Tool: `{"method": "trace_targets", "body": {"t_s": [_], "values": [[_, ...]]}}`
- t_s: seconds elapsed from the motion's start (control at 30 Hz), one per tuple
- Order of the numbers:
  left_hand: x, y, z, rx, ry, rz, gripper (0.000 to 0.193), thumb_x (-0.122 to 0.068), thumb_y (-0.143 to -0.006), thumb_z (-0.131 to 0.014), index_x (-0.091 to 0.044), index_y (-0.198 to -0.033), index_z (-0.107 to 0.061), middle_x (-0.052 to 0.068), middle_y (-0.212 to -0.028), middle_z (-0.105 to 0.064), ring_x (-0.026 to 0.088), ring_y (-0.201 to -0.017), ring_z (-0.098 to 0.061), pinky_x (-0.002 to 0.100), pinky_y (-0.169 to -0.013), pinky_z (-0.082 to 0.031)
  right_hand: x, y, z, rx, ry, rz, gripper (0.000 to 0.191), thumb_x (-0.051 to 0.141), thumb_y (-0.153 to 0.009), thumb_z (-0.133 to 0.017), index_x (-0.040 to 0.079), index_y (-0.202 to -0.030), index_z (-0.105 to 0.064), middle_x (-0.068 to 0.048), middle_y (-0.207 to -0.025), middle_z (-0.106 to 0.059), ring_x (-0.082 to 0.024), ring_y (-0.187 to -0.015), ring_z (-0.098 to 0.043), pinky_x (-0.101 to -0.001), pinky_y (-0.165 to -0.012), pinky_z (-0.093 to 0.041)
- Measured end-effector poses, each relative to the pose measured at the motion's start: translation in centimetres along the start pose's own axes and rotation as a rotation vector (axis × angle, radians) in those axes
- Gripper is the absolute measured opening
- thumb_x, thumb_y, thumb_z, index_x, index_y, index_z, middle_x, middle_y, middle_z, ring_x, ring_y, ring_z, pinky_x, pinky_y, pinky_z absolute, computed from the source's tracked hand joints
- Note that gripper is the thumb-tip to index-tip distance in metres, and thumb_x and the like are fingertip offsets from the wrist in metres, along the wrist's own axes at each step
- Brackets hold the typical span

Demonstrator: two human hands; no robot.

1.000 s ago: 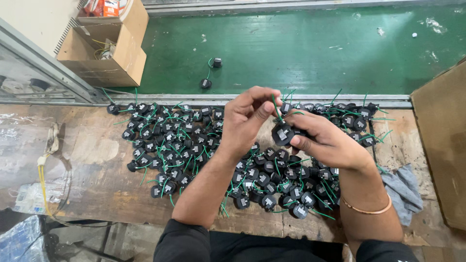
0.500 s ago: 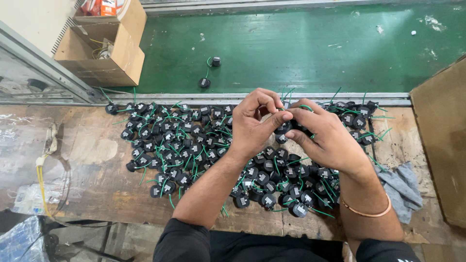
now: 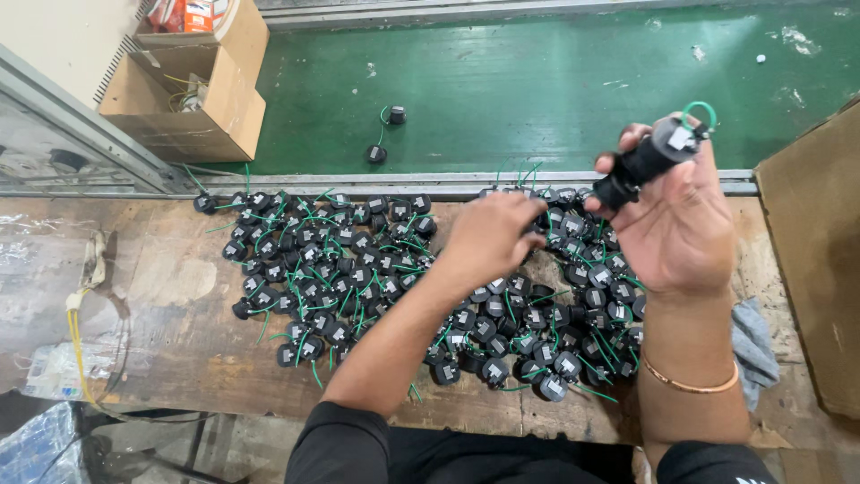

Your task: The person picks up black power adapters with green cords from a workbench, winds each cord around its adapter by hand, and stacks the bundled adapters in a pile on the bench, working through them one at a time.

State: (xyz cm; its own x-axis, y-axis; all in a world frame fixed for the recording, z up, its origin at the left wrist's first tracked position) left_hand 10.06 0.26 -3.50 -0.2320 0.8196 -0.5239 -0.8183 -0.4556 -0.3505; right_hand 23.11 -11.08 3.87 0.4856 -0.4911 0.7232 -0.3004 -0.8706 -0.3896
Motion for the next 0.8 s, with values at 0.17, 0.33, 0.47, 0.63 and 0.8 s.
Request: {"method": "trace_targets", "body": {"t_s": [0.17, 0.33, 0.47, 0.63, 0.8], "values": [[1.4, 1.3, -7.1, 0.294, -0.243, -0.054, 0.047, -0.020, -0.067, -0.080, -0.013, -0.112, -0.071, 0.013, -0.111, -0.064, 0.033, -0.095, -0.068, 0.049, -0.071, -0.056, 0.4, -0.1, 1.4, -0.066, -0.213, -0.001, 0.022, 0.022, -0.112, -0.068, 0.014, -0.126, -0.052, -0.007, -0.126, -0.053, -0.023, -0.121, -0.054, -0.0402, -0.100, -0.052], [4.3, 1.1, -8.4, 0.303, -0.295, -0.030, 0.011, -0.014, -0.085, -0.069, -0.017, -0.095, -0.074, 0.008, -0.100, -0.068, 0.032, -0.099, -0.070, 0.050, -0.077, -0.056, 0.5, 0.4, 1.7, -0.024, -0.106, 0.091, 0.023, 0.022, -0.114, -0.071, 0.011, -0.113, -0.051, -0.004, -0.116, -0.053, -0.019, -0.112, -0.056, -0.0361, -0.092, -0.054], [4.6, 1.1, -7.5, 0.348, -0.240, -0.033, 0.028, -0.009, -0.072, -0.071, -0.014, -0.099, -0.072, 0.010, -0.097, -0.070, 0.035, -0.097, -0.069, 0.051, -0.077, -0.055, 0.5, 0.6, 1.6, -0.012, -0.016, 0.163, 0.024, 0.025, -0.112, -0.070, 0.009, -0.113, -0.052, -0.004, -0.113, -0.054, -0.018, -0.106, -0.057, -0.0359, -0.087, -0.057], [2.7, 0.2, -4.1, 0.272, -0.162, -0.048, 0.030, -0.009, -0.072, -0.071, -0.010, -0.101, -0.069, 0.011, -0.095, -0.071, 0.038, -0.098, -0.068, 0.053, -0.079, -0.054, 0.9, 0.6, 1.3, -0.032, -0.016, 0.165, 0.028, 0.028, -0.114, -0.072, 0.008, -0.115, -0.052, -0.005, -0.111, -0.054, -0.019, -0.104, -0.058, -0.0359, -0.084, -0.057], [0.7, 0.4, 4.2, -0.134, 0.134, -0.053, 0.021, -0.007, -0.086, -0.073, -0.005, -0.107, -0.067, 0.014, -0.105, -0.073, 0.036, -0.101, -0.070, 0.046, -0.085, -0.056, 1.2, 0.2, 0.2, -0.076, 0.151, 0.162, 0.037, 0.025, -0.110, -0.076, 0.005, -0.131, -0.054, -0.006, -0.111, -0.056, -0.019, -0.104, -0.060, -0.0344, -0.084, -0.058]]}}
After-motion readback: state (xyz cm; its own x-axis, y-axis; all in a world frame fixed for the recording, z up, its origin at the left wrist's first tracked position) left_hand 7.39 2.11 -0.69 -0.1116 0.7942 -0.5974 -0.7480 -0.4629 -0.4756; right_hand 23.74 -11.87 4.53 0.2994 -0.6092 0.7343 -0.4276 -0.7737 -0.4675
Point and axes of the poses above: each hand's wrist, its own y-axis away from the middle knuckle, its own z-axis out of the back of the hand, x = y × z, the point moved 6 cm from there along -y, towards the middle knuckle
